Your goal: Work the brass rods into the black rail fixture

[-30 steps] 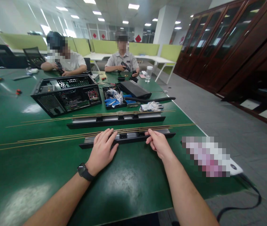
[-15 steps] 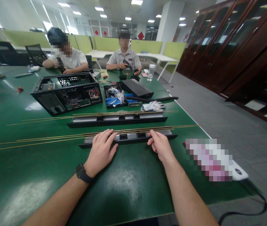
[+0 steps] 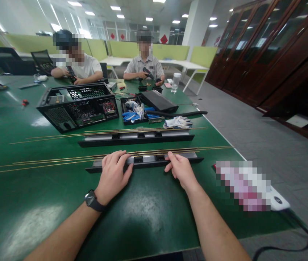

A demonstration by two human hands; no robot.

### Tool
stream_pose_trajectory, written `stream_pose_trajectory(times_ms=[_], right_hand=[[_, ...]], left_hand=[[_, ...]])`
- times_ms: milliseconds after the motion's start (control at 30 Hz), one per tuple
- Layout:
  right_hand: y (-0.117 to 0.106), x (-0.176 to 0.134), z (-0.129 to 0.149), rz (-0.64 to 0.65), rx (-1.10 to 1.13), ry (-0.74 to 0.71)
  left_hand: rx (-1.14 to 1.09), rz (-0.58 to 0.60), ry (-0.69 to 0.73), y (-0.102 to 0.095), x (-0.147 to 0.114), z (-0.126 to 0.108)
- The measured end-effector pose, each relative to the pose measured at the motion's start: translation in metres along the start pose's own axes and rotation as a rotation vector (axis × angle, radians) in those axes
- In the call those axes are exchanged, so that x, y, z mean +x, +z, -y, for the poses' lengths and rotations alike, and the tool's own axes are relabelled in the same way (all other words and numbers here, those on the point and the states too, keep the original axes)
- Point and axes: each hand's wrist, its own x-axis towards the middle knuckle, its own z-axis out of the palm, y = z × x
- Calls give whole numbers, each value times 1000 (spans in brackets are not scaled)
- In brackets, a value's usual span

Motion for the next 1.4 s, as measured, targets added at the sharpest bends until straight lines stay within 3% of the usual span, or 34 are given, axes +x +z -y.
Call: stream_pose_trajectory(times_ms=[533,1400], right_hand=[[3,-3,1,34,22,37],[5,-4,1,-10,27,81]], left_hand=[[-32,-105,-20,9,-5,-3],[87,106,8,7,-5,-6]])
